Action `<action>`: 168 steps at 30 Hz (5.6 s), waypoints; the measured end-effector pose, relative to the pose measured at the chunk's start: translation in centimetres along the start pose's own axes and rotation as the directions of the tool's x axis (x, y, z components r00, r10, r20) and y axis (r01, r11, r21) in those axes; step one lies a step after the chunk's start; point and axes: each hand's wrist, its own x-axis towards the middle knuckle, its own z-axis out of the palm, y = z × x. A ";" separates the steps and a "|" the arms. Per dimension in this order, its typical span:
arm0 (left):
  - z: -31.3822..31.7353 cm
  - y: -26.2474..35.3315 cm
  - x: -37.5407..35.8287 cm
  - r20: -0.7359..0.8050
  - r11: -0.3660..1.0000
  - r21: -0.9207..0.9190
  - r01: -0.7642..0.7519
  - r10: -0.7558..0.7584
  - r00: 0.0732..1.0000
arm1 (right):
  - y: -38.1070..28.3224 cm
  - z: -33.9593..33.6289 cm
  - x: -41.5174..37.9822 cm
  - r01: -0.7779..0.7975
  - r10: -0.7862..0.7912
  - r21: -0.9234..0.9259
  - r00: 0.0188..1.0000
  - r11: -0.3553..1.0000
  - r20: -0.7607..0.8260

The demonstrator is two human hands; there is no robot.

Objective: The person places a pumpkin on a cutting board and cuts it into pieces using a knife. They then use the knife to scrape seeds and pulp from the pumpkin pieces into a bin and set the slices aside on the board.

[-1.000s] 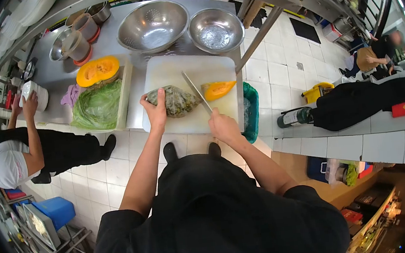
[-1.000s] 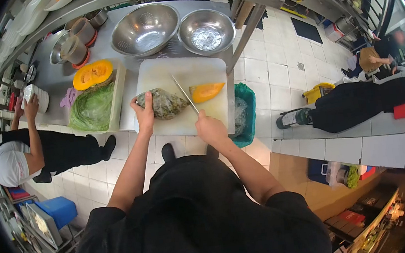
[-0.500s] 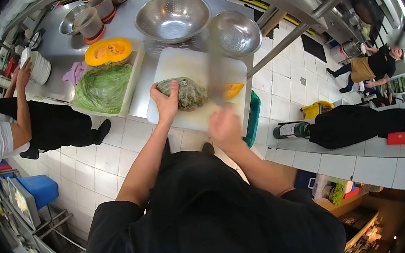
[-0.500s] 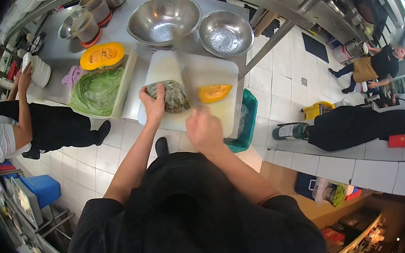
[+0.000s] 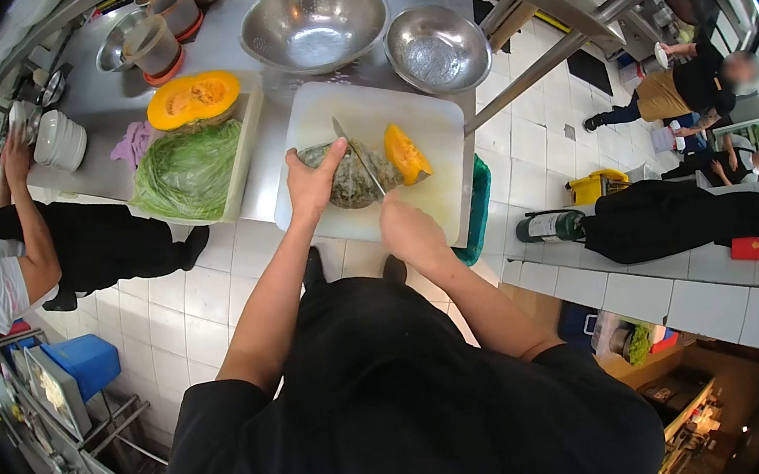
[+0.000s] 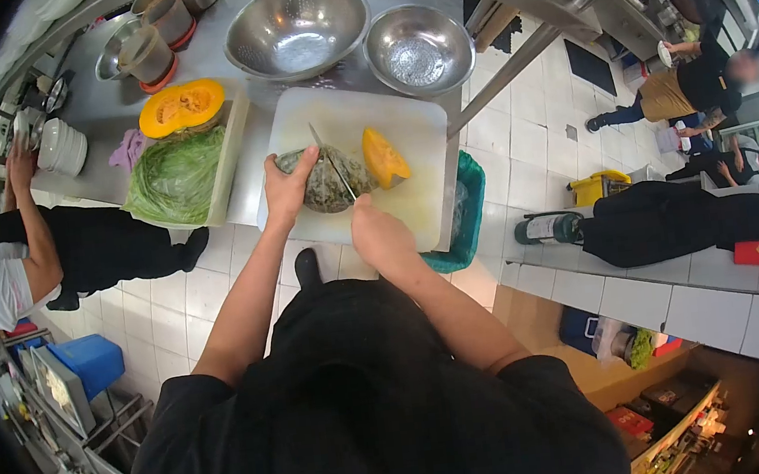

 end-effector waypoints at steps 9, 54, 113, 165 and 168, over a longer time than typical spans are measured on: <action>0.2 0.1 0.3 -0.012 0.998 -0.070 -0.004 0.003 1.000 | 4.0 6.1 3.9 0.117 -0.118 -0.021 0.968 0.993 -0.223; -0.5 -3.4 -1.7 -0.235 1.000 -0.004 -0.017 0.016 0.972 | 4.1 3.9 -1.2 0.213 -0.097 0.260 0.913 0.942 -0.395; -4.1 0.7 4.3 0.467 0.903 0.341 -0.263 0.080 0.880 | 0.0 3.3 2.8 0.059 -0.047 0.120 0.994 0.991 -0.101; -0.4 -2.4 -1.4 0.131 0.951 0.225 -0.213 0.188 0.973 | -3.9 1.4 -3.3 0.194 -0.082 0.193 0.877 0.962 -0.474; -0.3 -2.1 -1.6 0.107 0.954 0.223 -0.200 0.180 0.978 | -6.6 -1.7 -6.3 0.359 -0.066 0.308 0.739 0.881 -0.671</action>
